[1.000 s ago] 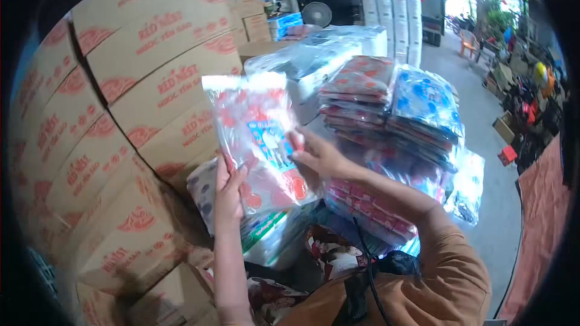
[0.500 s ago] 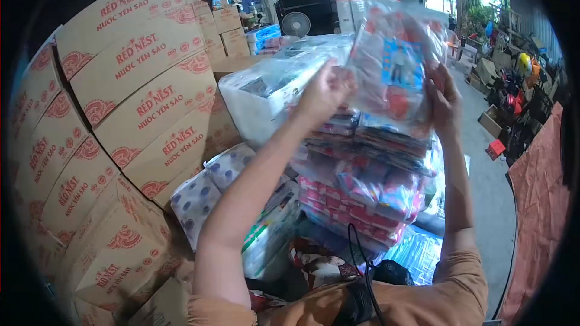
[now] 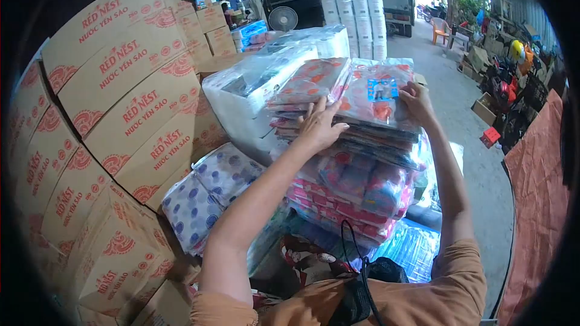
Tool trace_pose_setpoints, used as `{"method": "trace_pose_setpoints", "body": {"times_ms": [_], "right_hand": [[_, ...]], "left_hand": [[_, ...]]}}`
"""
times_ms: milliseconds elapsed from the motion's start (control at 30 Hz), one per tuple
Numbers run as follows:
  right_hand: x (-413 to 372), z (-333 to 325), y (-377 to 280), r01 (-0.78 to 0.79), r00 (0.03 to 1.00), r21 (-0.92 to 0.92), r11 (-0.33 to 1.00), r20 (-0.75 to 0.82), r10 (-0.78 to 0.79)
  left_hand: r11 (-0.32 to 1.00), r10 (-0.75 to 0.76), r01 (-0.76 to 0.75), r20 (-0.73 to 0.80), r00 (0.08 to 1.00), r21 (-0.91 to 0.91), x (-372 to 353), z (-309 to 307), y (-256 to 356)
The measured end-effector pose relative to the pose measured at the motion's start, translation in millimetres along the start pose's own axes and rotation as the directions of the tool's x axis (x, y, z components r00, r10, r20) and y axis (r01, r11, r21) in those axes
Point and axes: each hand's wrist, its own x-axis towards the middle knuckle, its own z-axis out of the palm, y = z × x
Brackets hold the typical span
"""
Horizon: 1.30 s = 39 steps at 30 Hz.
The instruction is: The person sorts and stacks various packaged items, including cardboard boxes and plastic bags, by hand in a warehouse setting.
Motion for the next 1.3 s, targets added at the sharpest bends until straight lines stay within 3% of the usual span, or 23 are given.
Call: {"method": "trace_pose_setpoints", "body": {"times_ms": [67, 133, 233, 267, 367, 467, 500, 633, 700, 733, 800, 833, 867, 900, 933, 1000, 1067, 1100, 1200, 1267, 1300], "right_hand": [[-5.4, 3.3, -7.2, -0.026, 1.0, -0.087, 0.996, -0.011, 0.026], [-3.6, 15.2, 4.7, 0.03, 0.973, -0.189, 0.982, -0.219, -0.072], [-12.4, 10.2, -2.8, 0.048, 0.953, -0.222, 0.974, -0.282, -0.111], [-5.5, 14.6, 13.6, 0.057, 0.916, -0.337, 0.94, -0.357, -0.183], [-28.1, -1.8, -58.4, 0.121, 0.859, -0.433, 0.893, -0.405, -0.313], [-43.6, 5.9, -94.1, 0.38, 0.809, -0.291, 0.878, -0.356, -0.468], [-55.2, 11.9, -109.9, 0.414, 0.79, -0.349, 0.841, -0.322, -0.522], [-88.0, 53.4, -138.7, 0.549, 0.832, 0.045, 0.834, -0.124, -0.541], [-101.9, 77.5, -143.8, 0.548, 0.832, 0.134, 0.826, 0.024, -0.555], [-109.5, 91.4, -149.9, 0.478, 0.849, 0.266, 0.837, 0.104, -0.518], [-123.1, 116.6, -159.2, 0.479, 0.812, 0.253, 0.841, 0.237, -0.534], [-126.2, 144.5, -151.0, 0.521, 0.786, 0.273, 0.809, 0.216, -0.579], [-131.6, 166.6, -154.0, 0.528, 0.752, 0.328, 0.784, 0.248, -0.61], [-140.3, 186.9, -160.0, 0.442, 0.78, 0.359, 0.822, 0.299, -0.55], [-148.2, 207.9, -165.1, 0.352, 0.799, 0.377, 0.857, 0.355, -0.485], [-163.5, 255.2, -174.1, 0.412, 0.725, 0.416, 0.811, 0.389, -0.568], [-182.2, 301.0, -184.4, 0.371, 0.696, 0.461, 0.806, 0.437, -0.57], [-190.6, 338.4, -175.8, 0.496, 0.644, 0.457, 0.738, 0.377, -0.666], [-226.3, 404.5, -188.7, 0.503, 0.569, 0.509, 0.698, 0.413, -0.711], [-245.4, 432.3, -199.3, 0.534, 0.453, 0.511, 0.674, 0.499, -0.738], [-252.7, 455.5, -192.4, 0.667, 0.353, 0.481, 0.569, 0.469, -0.81]], "left_hand": [[0.999, -0.006, 0.006, -0.001, 1.0, -0.048, -1.1, 0.0, -2.6], [0.999, -0.005, 0.006, 0.011, 1.0, -0.052, -2.2, 1.0, -7.1], [0.998, 0.01, -0.009, 0.007, 1.0, -0.059, -5.4, 3.4, -12.1], [0.999, 0.009, -0.009, -0.01, 1.0, -0.051, -7.6, 3.6, -16.0], [0.992, 0.089, -0.096, -0.09, 0.992, -0.082, -14.2, 2.5, -29.7], [0.99, 0.097, -0.112, -0.155, 0.983, -0.09, -25.6, -2.6, -50.2], [0.991, 0.074, -0.09, -0.155, 0.985, -0.102, -31.9, -7.3, -56.6], [0.994, -0.04, 0.024, -0.155, 0.987, -0.103, -67.4, -15.9, -112.3], [0.979, -0.201, 0.192, -0.171, 0.964, -0.073, -100.3, -17.9, -144.1], [0.962, -0.273, 0.273, -0.182, 0.945, -0.027, -117.0, -14.4, -168.6], [0.879, -0.47, 0.477, -0.182, 0.864, -0.006, -158.7, -7.8, -211.8], [0.814, -0.573, 0.58, -0.118, 0.811, 0.025, -180.9, -10.9, -227.7], [0.716, -0.683, 0.694, -0.129, 0.719, 0.074, -201.8, -11.6, -237.8], [0.599, -0.779, 0.792, -0.142, 0.611, 0.119, -222.5, -11.1, -243.4], [0.495, -0.833, 0.852, -0.185, 0.521, 0.169, -241.6, -11.9, -246.1], [0.366, -0.889, 0.907, -0.211, 0.407, 0.208, -278.6, -5.4, -268.1], [0.26, -0.933, 0.958, -0.222, 0.282, 0.123, -294.9, -18.2, -255.0], [0.265, -0.938, 0.959, -0.201, 0.281, 0.105, -301.8, -16.8, -260.5], [0.267, -0.948, 0.961, -0.16, 0.275, 0.07, -310.6, -21.0, -259.2], [0.271, -0.95, 0.961, -0.143, 0.276, 0.056, -311.2, -22.8, -260.7], [0.276, -0.951, 0.958, -0.124, 0.283, 0.074, -311.7, -19.7, -266.8]]}}
